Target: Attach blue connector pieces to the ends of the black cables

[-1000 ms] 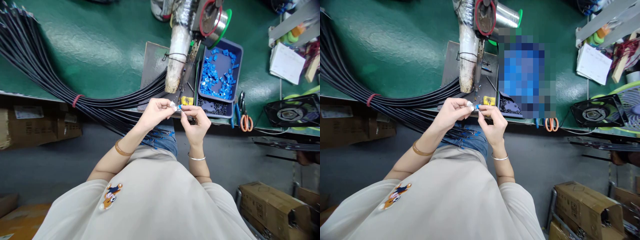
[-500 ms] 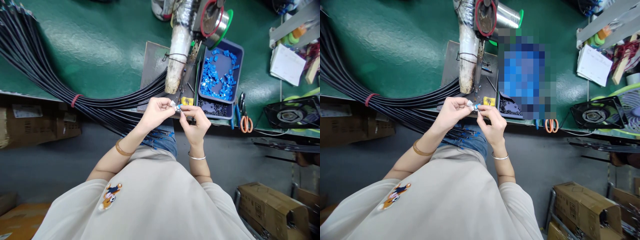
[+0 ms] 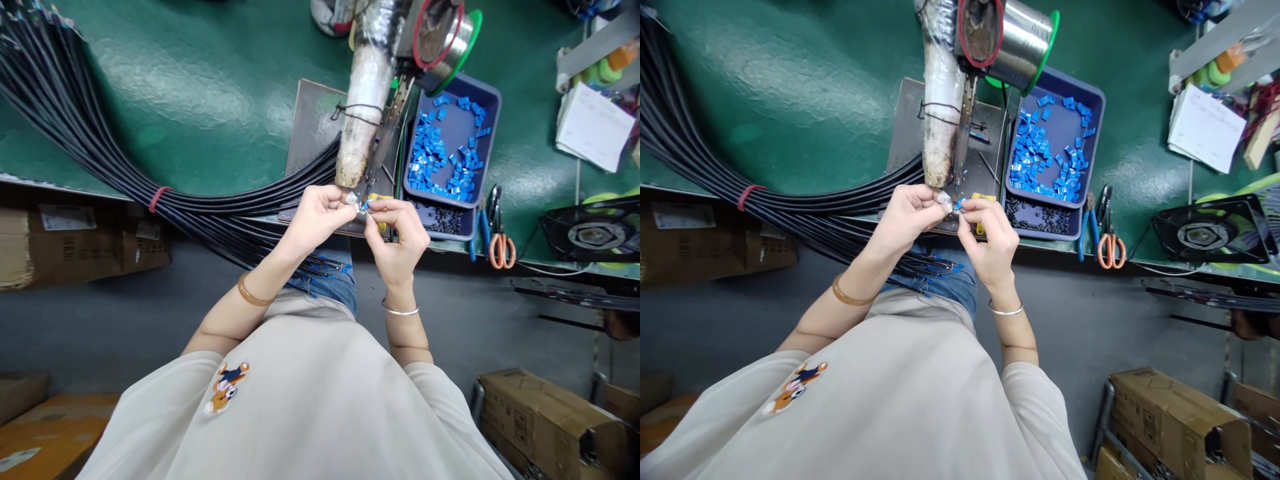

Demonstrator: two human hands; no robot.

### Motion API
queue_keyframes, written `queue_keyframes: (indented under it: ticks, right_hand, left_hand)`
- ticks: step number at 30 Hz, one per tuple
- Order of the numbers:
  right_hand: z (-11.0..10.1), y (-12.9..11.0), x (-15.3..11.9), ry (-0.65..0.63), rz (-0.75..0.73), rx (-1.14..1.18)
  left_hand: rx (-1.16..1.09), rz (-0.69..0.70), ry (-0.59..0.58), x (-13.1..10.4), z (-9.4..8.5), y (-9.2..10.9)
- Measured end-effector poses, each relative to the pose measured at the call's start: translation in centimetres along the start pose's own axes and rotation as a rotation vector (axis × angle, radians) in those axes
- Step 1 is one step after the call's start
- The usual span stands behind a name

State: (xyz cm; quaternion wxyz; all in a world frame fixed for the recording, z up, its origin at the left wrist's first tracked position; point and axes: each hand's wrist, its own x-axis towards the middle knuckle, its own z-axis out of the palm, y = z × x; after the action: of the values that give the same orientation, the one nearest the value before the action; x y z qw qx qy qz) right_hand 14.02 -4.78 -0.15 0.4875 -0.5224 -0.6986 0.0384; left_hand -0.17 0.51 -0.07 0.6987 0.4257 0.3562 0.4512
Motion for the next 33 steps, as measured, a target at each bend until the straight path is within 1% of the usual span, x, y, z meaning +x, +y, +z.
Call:
queue_keyframes:
  ticks: [12,18,25,30,33]
  right_hand:
    - [-0.3,-0.4,0.6,-0.015,-0.01,-0.01]
    - [-0.2,-0.2,0.5,-0.044,-0.021,-0.003]
    - [-0.4,-0.1,0.4,-0.053,-0.023,-0.001]
    - [-0.5,-0.1,0.4,-0.047,-0.03,-0.018]
    - [-0.4,-0.1,0.3,-0.046,-0.033,-0.012]
  left_hand:
    - [-0.008,0.017,0.002,0.0,-0.1,0.4]
    - [0.013,-0.001,-0.017,0.0,-0.4,0.2]
    - [0.043,-0.047,-0.02,-0.3,-0.3,-0.1]
    - [0.119,0.035,0.014,-0.6,-0.3,-0.4]
    - [0.165,0.068,0.014,-0.7,-0.3,-0.6]
